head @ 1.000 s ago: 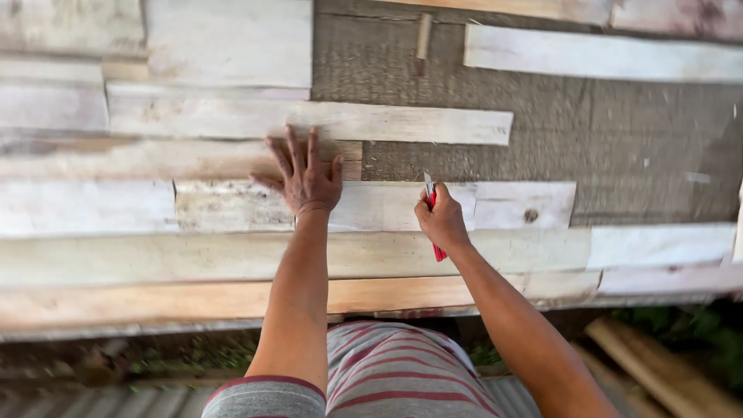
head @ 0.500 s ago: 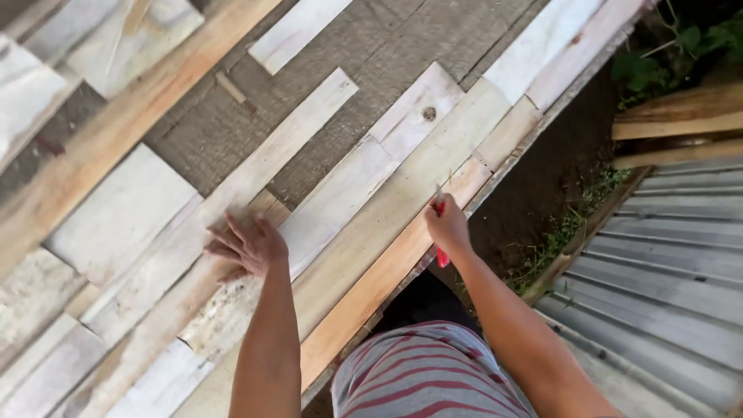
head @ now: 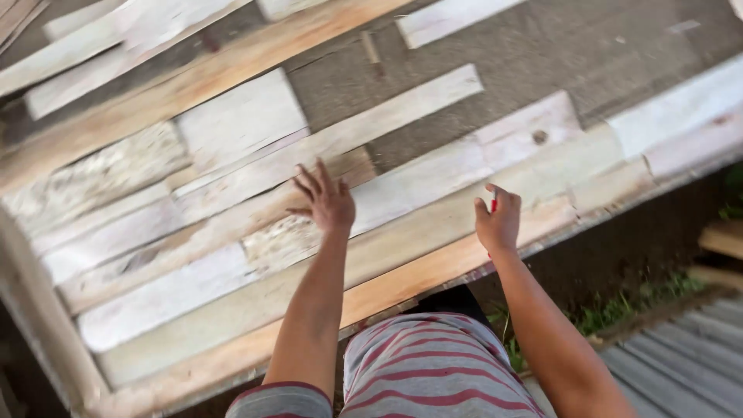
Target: Arranging and cutting thin wood strips to create a patterned wooden panel on a workbench.
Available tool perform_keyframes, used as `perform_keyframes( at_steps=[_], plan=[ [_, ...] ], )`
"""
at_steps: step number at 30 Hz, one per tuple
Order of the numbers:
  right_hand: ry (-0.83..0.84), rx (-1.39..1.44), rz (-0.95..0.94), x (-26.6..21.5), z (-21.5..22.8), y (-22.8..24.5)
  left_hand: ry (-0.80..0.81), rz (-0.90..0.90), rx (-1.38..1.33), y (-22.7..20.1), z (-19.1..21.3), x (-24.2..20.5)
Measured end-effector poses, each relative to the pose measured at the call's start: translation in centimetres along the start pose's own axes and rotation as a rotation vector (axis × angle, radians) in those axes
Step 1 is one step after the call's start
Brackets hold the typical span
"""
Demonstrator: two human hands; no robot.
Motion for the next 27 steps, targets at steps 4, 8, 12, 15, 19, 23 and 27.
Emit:
perform_keyframes(
  at_steps=[4,8,12,15,19,23,27],
  plan=[
    [0.256,-0.007,0.177,2.5,-9.1,7.5,0.036,0.035,0.051,2.8,2.5,-0.6],
    [0.521,-0.106,0.368,2.4,-16.7,14.4,0.103,-0.026,0.144,5.0,3.4,0.0],
    [0.685,-0.203,0.42,2.7,-22.6,17.2,0.113,-0.077,0.18,6.8,3.4,1.5],
    [0.757,-0.242,0.453,2.6,-24.7,19.7,0.127,-0.138,0.208,7.5,2.5,2.6],
    [0.824,-0.348,0.39,2.4,-26.4,17.9,0.155,-0.157,0.196,7.8,2.8,2.9],
    [0.831,-0.431,0.401,2.0,-26.2,18.3,0.166,-0.179,0.167,7.7,3.4,2.7],
    [0.815,-0.459,0.474,2.6,-27.1,17.0,0.162,-0.188,0.178,7.7,3.3,3.2]
  ],
)
Point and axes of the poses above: each hand's wrist, its own x-axis towards the middle knuckle, its own z-axis out of the back of the hand, y = z × x, the point moved 10 cm from there along x, towards the middle knuckle, and after that the axes turned 15 degrees about x, right-handed, at the moved point
